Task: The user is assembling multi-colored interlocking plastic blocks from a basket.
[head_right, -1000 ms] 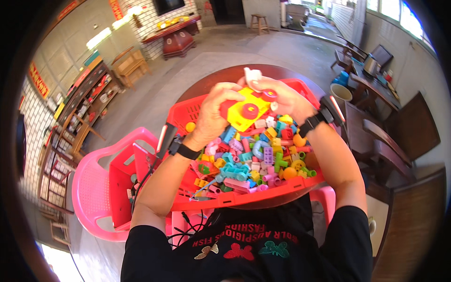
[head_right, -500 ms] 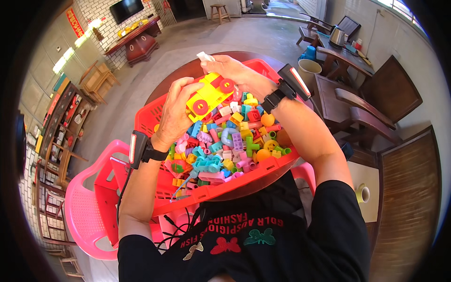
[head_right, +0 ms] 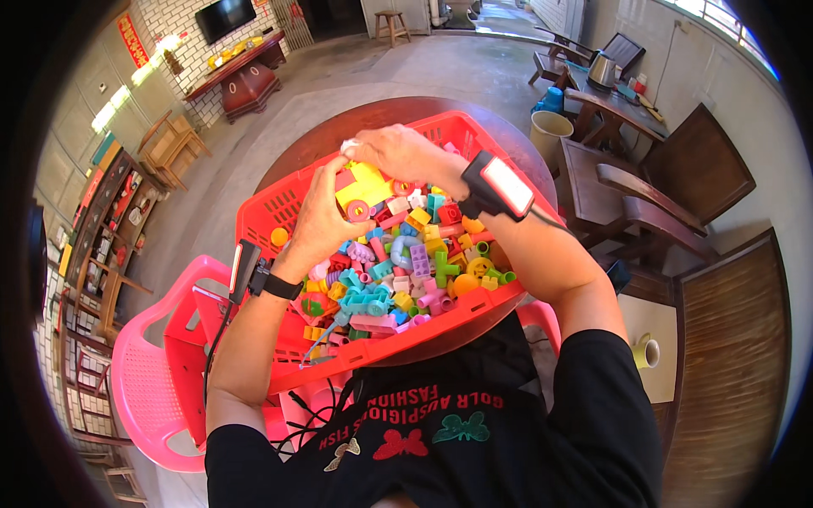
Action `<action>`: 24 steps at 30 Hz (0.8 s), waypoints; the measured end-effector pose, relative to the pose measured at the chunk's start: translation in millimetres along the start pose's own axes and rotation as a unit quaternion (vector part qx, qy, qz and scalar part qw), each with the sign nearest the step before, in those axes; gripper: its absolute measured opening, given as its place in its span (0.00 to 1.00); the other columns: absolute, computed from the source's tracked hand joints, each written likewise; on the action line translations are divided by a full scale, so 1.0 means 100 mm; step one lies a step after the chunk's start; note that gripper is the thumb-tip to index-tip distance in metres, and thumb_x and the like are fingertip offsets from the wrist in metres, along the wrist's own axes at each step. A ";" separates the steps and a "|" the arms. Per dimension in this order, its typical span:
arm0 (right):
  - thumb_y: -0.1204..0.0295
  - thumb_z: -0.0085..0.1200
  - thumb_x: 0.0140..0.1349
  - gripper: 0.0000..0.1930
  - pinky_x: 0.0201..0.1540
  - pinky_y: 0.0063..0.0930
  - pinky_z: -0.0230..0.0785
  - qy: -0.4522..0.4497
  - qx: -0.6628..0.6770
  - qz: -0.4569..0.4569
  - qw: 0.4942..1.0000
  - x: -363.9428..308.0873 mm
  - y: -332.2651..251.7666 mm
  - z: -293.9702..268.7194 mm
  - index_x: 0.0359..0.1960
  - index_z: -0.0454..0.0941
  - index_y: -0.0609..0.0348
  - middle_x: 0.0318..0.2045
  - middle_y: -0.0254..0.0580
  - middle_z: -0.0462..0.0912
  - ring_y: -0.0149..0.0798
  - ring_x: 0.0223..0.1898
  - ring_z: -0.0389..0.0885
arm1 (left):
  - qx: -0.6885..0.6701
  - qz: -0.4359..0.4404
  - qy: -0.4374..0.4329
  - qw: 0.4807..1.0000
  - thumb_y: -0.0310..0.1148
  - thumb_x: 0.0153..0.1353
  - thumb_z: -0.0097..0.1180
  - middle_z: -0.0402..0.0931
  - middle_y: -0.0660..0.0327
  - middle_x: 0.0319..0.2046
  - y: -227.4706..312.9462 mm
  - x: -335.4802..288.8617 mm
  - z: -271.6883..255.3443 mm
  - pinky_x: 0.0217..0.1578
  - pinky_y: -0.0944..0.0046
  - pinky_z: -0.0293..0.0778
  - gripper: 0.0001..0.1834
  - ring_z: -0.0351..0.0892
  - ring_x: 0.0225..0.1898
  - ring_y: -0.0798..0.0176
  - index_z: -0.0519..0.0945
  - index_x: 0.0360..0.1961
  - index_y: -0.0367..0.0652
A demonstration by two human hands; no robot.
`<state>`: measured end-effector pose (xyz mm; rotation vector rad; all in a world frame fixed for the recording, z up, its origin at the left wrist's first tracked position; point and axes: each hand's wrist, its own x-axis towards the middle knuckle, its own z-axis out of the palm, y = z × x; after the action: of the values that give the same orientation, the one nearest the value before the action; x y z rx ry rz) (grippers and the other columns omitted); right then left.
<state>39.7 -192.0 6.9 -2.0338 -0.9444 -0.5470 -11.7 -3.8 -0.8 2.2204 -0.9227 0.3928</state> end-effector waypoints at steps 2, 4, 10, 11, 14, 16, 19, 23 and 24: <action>0.51 0.40 0.64 0.24 0.38 0.45 0.67 -0.055 -0.073 0.085 0.992 0.00 -0.12 0.05 0.37 0.76 0.63 0.31 0.60 0.77 0.57 0.38 0.75 | -0.021 -0.011 0.019 1.000 0.31 0.34 0.70 0.62 0.48 0.53 0.04 -0.01 -0.01 0.54 0.56 0.64 0.51 0.64 0.56 0.48 0.54 0.60 0.40; 0.50 0.37 0.64 0.26 0.37 0.46 0.66 -0.029 -0.082 0.058 0.994 0.00 -0.11 0.09 0.33 0.76 0.64 0.28 0.61 0.77 0.58 0.37 0.75 | -0.043 -0.016 0.034 0.998 0.28 0.31 0.70 0.60 0.49 0.55 0.08 -0.01 0.01 0.57 0.57 0.61 0.54 0.61 0.58 0.49 0.53 0.62 0.39; 0.63 0.44 0.63 0.16 0.38 0.37 0.68 0.012 -0.074 0.031 0.997 0.01 -0.07 0.12 0.33 0.77 0.64 0.31 0.55 0.78 0.53 0.35 0.76 | -0.031 -0.032 0.039 0.998 0.28 0.32 0.68 0.59 0.46 0.55 0.13 0.01 0.02 0.57 0.56 0.60 0.56 0.60 0.58 0.47 0.49 0.64 0.40; 0.63 0.44 0.63 0.16 0.38 0.37 0.68 0.013 -0.075 0.032 0.997 0.00 -0.06 0.11 0.33 0.77 0.64 0.31 0.55 0.78 0.53 0.35 0.76 | -0.031 0.010 0.038 0.999 0.29 0.34 0.68 0.59 0.47 0.54 0.11 0.03 0.01 0.57 0.57 0.60 0.55 0.59 0.59 0.48 0.49 0.64 0.41; 0.70 0.45 0.61 0.10 0.39 0.31 0.69 0.072 -0.027 0.063 0.995 0.04 -0.15 0.10 0.35 0.76 0.63 0.31 0.49 0.79 0.45 0.35 0.78 | -0.125 0.013 0.046 0.991 0.32 0.39 0.67 0.59 0.49 0.54 0.04 0.01 0.01 0.56 0.60 0.60 0.51 0.60 0.58 0.52 0.50 0.64 0.41; 0.73 0.45 0.61 0.08 0.40 0.27 0.69 0.121 0.029 0.084 0.989 0.05 -0.17 0.08 0.37 0.74 0.62 0.30 0.42 0.79 0.35 0.35 0.78 | -0.221 -0.022 0.054 0.974 0.32 0.43 0.66 0.60 0.50 0.54 0.00 0.01 0.03 0.55 0.62 0.61 0.48 0.61 0.58 0.54 0.50 0.64 0.42; 0.76 0.43 0.61 0.08 0.39 0.23 0.68 0.137 0.068 0.091 0.984 0.06 -0.15 0.05 0.40 0.72 0.60 0.29 0.37 0.77 0.28 0.35 0.76 | -0.387 -0.086 0.023 0.918 0.31 0.49 0.63 0.66 0.54 0.51 0.03 0.03 0.00 0.44 0.65 0.71 0.40 0.73 0.47 0.61 0.55 0.61 0.41; 0.77 0.40 0.62 0.09 0.40 0.22 0.68 0.115 0.035 0.061 0.991 0.07 -0.35 0.03 0.42 0.72 0.60 0.29 0.38 0.76 0.29 0.34 0.75 | -0.514 -0.194 -0.141 0.824 0.27 0.53 0.58 0.72 0.61 0.45 0.01 -0.06 0.02 0.41 0.67 0.73 0.32 0.73 0.46 0.69 0.59 0.59 0.44; 0.76 0.40 0.62 0.10 0.39 0.23 0.67 0.089 0.029 0.040 0.995 0.05 -0.37 0.02 0.42 0.72 0.60 0.29 0.38 0.76 0.29 0.33 0.75 | -0.518 -0.202 -0.135 0.820 0.27 0.53 0.58 0.72 0.61 0.45 0.02 -0.07 0.05 0.41 0.67 0.73 0.32 0.73 0.46 0.69 0.59 0.59 0.44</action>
<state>14.1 -173.6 27.8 -1.9258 -0.7602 -0.6378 -18.1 -5.1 -7.1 1.3659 -0.5418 -0.5445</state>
